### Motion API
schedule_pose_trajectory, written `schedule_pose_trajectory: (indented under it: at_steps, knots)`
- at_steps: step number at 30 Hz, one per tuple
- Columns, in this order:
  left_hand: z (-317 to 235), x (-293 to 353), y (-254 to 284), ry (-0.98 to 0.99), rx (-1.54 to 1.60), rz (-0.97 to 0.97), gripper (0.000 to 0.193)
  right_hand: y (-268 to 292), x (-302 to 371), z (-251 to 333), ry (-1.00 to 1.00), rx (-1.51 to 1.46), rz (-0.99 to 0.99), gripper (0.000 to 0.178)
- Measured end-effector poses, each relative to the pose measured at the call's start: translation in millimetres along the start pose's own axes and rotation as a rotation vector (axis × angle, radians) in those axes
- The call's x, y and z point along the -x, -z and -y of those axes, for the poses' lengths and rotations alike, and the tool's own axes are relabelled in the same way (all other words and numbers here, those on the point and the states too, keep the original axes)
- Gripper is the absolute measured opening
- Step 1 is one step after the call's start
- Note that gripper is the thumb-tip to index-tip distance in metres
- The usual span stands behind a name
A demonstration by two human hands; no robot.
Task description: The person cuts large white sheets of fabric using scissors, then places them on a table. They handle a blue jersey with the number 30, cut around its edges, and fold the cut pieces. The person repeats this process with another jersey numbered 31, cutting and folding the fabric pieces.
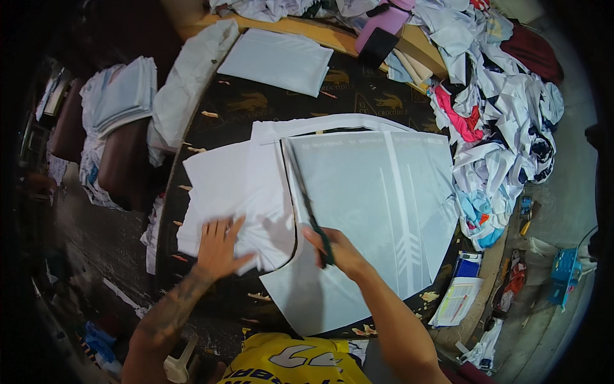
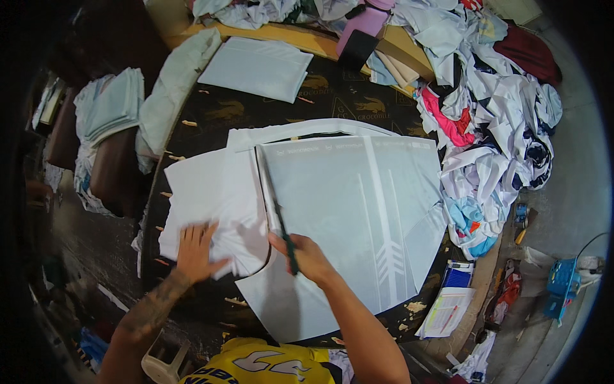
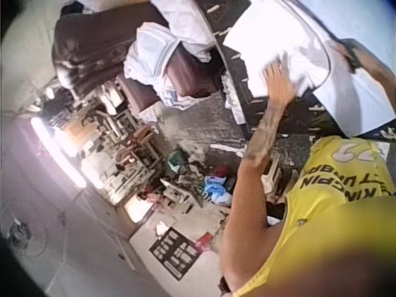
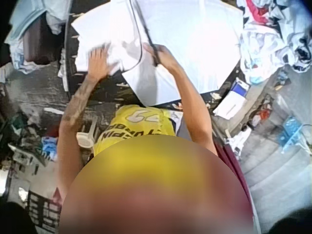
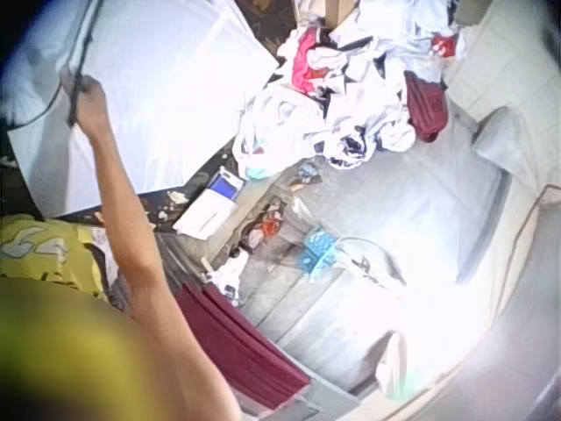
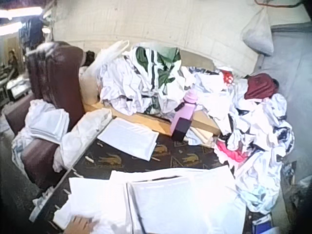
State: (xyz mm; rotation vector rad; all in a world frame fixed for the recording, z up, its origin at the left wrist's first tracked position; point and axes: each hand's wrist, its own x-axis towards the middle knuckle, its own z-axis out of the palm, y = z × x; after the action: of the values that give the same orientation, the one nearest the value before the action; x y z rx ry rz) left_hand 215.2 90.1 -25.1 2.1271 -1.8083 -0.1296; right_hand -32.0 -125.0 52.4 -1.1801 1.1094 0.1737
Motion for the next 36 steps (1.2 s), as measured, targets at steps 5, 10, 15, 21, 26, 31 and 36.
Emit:
schedule_pose_trajectory:
  at_steps: [5,10,15,21,26,31,36]
  knots:
    - [-12,-170,35,0.586,0.023,-0.627,0.045,28,142,-49,0.181,-0.087,-0.318,0.035]
    - [-268,-127,16,0.162,1.020,-0.253,0.046,72,270,-77,0.383,-0.005,-0.823,0.041]
    - [-393,67,-22,-0.853,0.933,1.381,0.057,102,365,-143,0.440,0.023,-0.940,0.047]
    - [-262,128,-58,0.145,-0.051,0.073,0.103,77,383,-291,0.323,-0.252,-0.806,0.040]
    - [-200,153,26,0.287,-0.293,0.255,0.095,57,386,-390,0.066,-0.218,-0.695,0.050]
    - [-290,175,148,0.030,1.229,0.762,0.055,48,387,-430,-0.035,-0.110,-0.682,0.048]
    - [-386,210,203,-0.602,1.774,0.758,0.025,39,384,-433,0.056,-0.205,-0.612,0.048]
